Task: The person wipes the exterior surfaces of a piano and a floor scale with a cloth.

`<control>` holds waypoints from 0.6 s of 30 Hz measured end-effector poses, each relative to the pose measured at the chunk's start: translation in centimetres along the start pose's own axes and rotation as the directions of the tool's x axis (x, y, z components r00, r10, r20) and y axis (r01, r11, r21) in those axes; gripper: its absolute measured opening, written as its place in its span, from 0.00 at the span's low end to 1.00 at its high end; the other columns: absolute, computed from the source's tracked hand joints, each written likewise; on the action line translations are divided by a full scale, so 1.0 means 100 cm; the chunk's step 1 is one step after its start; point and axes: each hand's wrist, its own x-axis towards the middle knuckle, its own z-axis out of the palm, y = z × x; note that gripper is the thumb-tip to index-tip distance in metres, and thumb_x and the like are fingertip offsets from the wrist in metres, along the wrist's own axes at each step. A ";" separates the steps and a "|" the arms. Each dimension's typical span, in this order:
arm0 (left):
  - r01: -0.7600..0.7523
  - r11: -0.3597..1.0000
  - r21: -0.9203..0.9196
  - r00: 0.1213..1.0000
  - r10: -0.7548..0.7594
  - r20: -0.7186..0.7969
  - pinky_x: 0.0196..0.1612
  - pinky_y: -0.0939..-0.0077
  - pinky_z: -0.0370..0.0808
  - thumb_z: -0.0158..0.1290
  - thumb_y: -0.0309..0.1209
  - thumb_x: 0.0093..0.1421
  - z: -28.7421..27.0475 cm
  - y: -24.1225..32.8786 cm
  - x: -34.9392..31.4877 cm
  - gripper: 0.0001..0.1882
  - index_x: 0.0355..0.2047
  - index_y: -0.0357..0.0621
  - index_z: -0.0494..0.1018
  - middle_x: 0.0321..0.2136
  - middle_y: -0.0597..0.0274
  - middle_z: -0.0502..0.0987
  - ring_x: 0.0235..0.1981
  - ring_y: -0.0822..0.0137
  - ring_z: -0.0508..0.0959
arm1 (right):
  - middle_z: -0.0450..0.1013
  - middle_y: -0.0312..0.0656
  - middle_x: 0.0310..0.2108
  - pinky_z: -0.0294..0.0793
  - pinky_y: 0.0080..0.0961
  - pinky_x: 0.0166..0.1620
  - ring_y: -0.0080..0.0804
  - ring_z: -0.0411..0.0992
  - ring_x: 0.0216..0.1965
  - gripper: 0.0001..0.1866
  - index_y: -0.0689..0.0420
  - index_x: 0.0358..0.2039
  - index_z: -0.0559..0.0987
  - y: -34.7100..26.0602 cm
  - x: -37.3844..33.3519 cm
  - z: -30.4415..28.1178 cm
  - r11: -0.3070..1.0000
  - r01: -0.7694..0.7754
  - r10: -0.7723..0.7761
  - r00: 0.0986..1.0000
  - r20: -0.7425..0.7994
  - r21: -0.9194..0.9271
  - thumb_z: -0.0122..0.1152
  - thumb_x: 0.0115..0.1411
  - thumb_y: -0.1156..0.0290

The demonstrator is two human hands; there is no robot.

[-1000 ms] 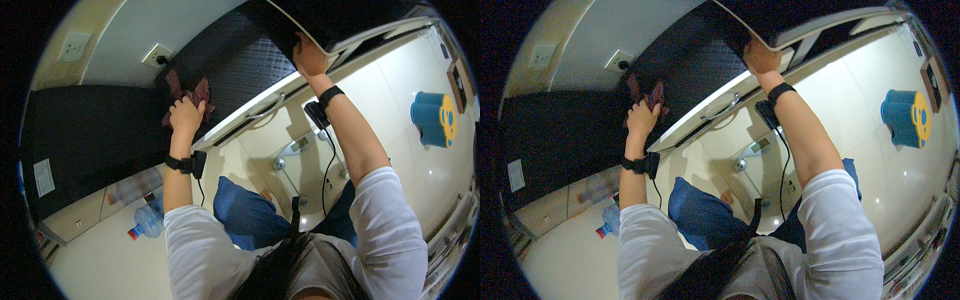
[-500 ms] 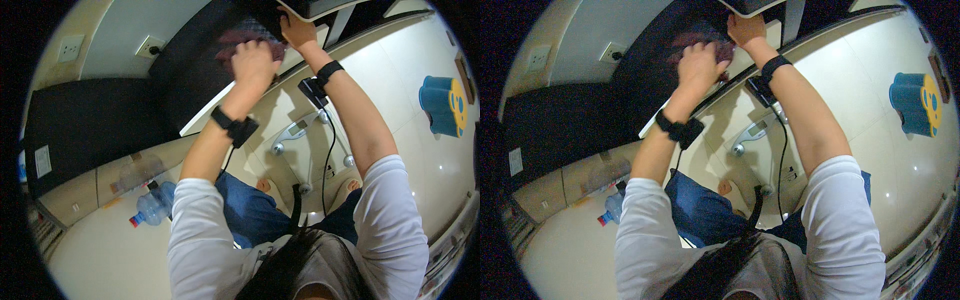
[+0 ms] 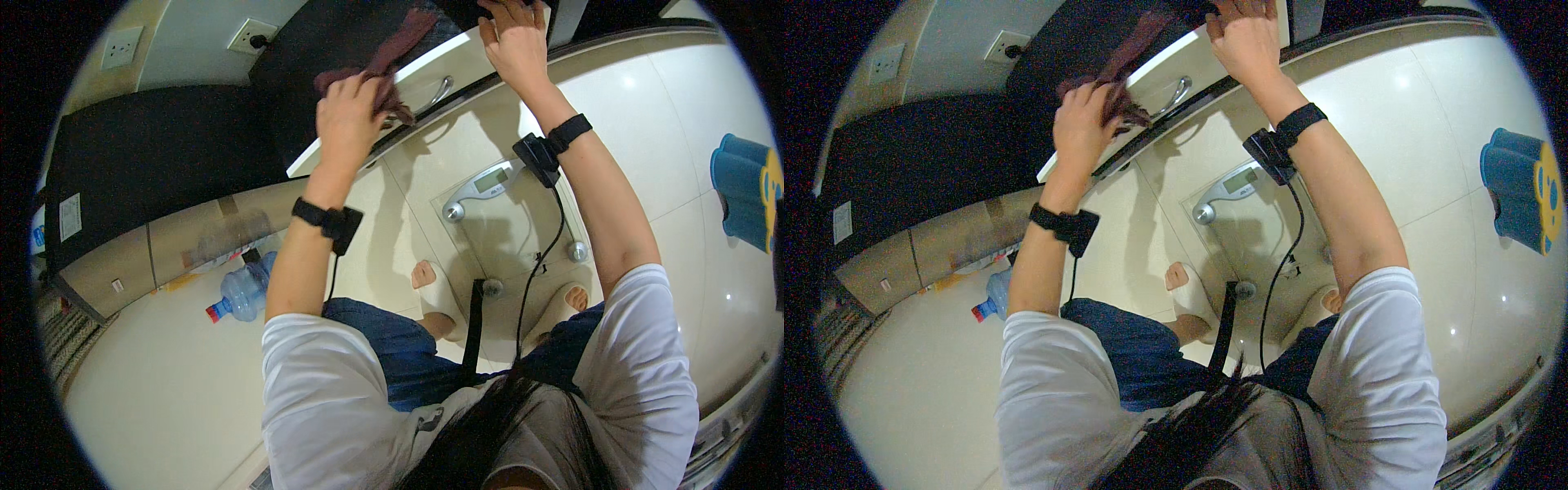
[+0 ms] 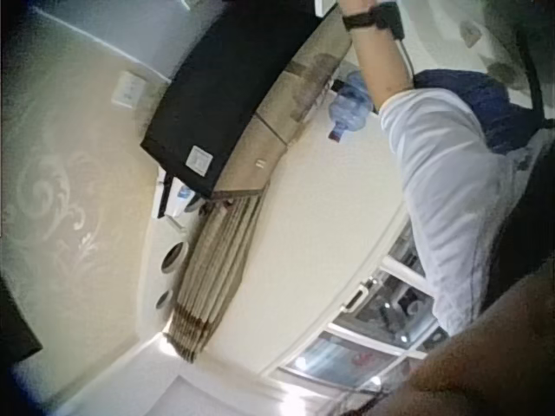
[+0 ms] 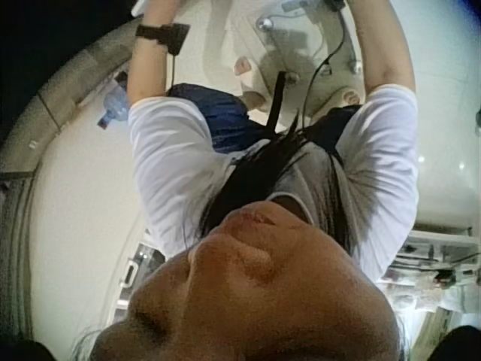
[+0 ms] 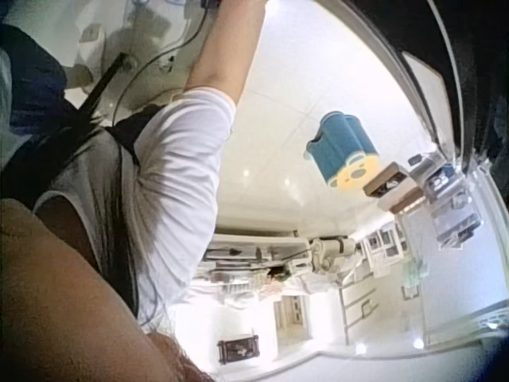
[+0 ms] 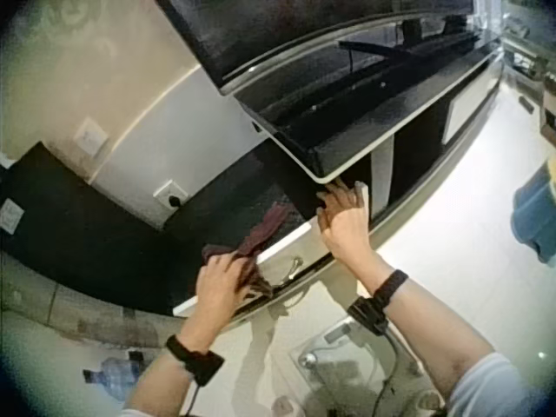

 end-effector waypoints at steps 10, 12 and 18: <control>0.233 0.908 0.349 0.905 -0.334 0.263 0.45 0.63 0.72 0.64 0.26 0.42 -0.041 -0.092 -0.132 0.27 0.45 0.45 0.73 0.39 0.56 0.73 0.43 0.53 0.72 | 0.76 0.45 0.40 0.62 0.41 0.54 0.45 0.73 0.40 0.15 0.53 0.43 0.79 -0.015 0.005 -0.026 0.977 -0.207 0.170 0.890 0.424 0.043 0.53 0.58 0.63; 0.242 0.917 0.319 0.912 -0.326 0.247 0.44 0.63 0.73 0.64 0.26 0.42 -0.069 -0.081 -0.119 0.26 0.45 0.45 0.73 0.38 0.56 0.74 0.42 0.53 0.73 | 0.76 0.43 0.42 0.58 0.40 0.59 0.43 0.73 0.42 0.15 0.54 0.42 0.79 -0.004 0.000 -0.018 0.981 -0.137 0.106 0.971 0.213 0.140 0.53 0.58 0.64; 0.301 0.949 -0.096 0.948 -0.287 0.140 0.46 0.73 0.74 0.62 0.23 0.49 -0.180 -0.029 -0.022 0.21 0.46 0.39 0.73 0.38 0.55 0.78 0.39 0.63 0.78 | 0.76 0.44 0.42 0.54 0.39 0.62 0.42 0.73 0.43 0.15 0.55 0.43 0.80 0.003 -0.003 -0.017 0.945 -0.255 0.196 0.943 0.269 0.206 0.53 0.57 0.65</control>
